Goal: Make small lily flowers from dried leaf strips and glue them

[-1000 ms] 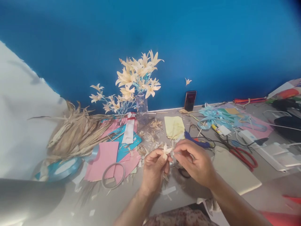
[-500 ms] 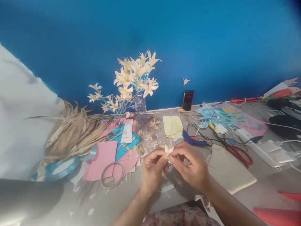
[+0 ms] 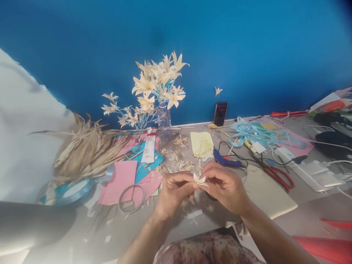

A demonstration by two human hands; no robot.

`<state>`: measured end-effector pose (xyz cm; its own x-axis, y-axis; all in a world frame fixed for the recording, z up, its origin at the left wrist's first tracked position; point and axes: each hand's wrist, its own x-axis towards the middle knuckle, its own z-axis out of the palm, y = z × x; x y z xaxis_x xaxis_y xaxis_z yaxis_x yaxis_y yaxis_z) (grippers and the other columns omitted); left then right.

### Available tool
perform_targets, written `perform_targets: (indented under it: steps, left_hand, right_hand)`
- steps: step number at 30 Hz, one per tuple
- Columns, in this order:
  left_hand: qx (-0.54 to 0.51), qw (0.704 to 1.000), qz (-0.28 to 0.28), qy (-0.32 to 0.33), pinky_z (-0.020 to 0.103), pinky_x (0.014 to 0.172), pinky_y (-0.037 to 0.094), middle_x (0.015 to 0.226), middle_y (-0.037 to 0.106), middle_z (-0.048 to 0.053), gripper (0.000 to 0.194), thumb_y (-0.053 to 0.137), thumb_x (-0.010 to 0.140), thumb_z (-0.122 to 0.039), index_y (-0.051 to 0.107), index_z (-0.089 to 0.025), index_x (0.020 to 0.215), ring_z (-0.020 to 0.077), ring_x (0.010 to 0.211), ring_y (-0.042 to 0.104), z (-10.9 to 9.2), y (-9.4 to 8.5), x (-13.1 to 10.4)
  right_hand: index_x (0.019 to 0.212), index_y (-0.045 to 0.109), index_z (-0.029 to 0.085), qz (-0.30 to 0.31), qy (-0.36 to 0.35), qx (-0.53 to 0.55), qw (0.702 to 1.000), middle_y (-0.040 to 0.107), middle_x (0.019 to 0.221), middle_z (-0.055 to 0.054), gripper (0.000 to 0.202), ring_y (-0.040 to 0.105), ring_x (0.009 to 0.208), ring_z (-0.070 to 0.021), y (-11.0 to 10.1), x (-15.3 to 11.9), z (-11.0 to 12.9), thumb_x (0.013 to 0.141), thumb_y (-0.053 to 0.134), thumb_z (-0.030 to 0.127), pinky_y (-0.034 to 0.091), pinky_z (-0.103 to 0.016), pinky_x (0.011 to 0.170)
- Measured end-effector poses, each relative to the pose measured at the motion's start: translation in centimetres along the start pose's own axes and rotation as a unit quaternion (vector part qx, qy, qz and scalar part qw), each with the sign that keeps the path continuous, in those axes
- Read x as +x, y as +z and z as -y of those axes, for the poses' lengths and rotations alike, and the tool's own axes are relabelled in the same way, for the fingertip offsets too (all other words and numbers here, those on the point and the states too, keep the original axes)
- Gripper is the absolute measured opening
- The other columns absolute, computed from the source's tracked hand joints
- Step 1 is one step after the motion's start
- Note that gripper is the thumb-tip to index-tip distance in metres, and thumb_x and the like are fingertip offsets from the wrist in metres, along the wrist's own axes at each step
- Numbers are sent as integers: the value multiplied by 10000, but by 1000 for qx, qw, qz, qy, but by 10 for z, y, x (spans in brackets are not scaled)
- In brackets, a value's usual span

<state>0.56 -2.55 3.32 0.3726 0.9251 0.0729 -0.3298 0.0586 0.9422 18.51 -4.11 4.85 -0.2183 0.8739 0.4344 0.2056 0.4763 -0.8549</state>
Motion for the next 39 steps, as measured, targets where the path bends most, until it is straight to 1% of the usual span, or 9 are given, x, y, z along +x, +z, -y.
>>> perform_targets:
  steps: [5,12,17,20,23,26,30,34,39]
  left_hand:
    - [-25,997,5,-67,188,398,431,634,674,38,156,832,708,-293,771,-151,720,86,435,543,-3,-2,-1]
    - [-84,992,18,-97,185,381,452,693,718,53,166,835,706,-278,778,-164,812,94,445,569,2,1,-3]
    - [-89,992,-5,-88,178,362,421,618,683,43,177,814,729,-302,757,-139,691,78,417,524,2,9,-2]
    - [-74,995,-11,-72,180,362,407,637,673,32,167,797,746,-298,753,-144,699,74,423,518,3,12,-2]
    - [-66,997,-21,-45,183,362,388,652,653,11,141,787,756,-292,749,-159,732,66,418,501,8,13,-2]
    - [-62,997,-39,-18,188,376,380,653,629,-5,137,784,759,-290,735,-165,735,56,412,479,13,14,-1]
    - [-56,996,-63,15,188,383,361,680,599,-16,169,788,753,-304,701,-162,726,47,411,469,16,18,1]
    - [-69,995,-72,17,183,403,338,658,581,-25,197,758,790,-321,655,-160,743,38,411,442,20,19,4]
    - [-129,989,-66,1,177,430,307,586,520,-54,240,753,796,-327,594,-156,739,29,406,380,25,17,8]
  right_hand:
    - [865,653,202,7,-9,9,1000,595,887,-57,19,515,654,-128,-1,-3,-1,883,661,204,400,-242,507]
    - [846,624,203,-19,5,33,999,582,875,-46,51,541,692,-138,2,-6,-3,891,635,183,419,-242,526]
    - [875,636,201,-3,-17,16,1000,583,894,-51,31,528,673,-127,-5,-5,-3,888,640,173,410,-235,512]
    - [905,660,200,19,-36,-19,999,598,903,-51,55,520,638,-109,-12,-4,0,889,639,152,404,-222,492]
    - [918,672,203,21,-60,-51,997,612,882,-47,83,538,636,-109,-16,-1,3,893,630,135,422,-222,500]
    - [920,674,204,9,-65,-58,996,625,863,-46,55,546,637,-115,-16,2,4,899,642,165,419,-225,501]
    - [879,675,206,-6,-48,-74,996,644,828,-44,28,569,669,-134,-13,4,4,901,660,217,435,-234,532]
    - [829,657,203,-41,-39,-100,993,649,792,-34,65,570,641,-130,-9,4,2,889,671,224,434,-231,515]
    - [831,634,209,-89,-81,-129,984,636,773,-20,79,555,599,-120,-6,4,4,870,662,145,448,-237,513]
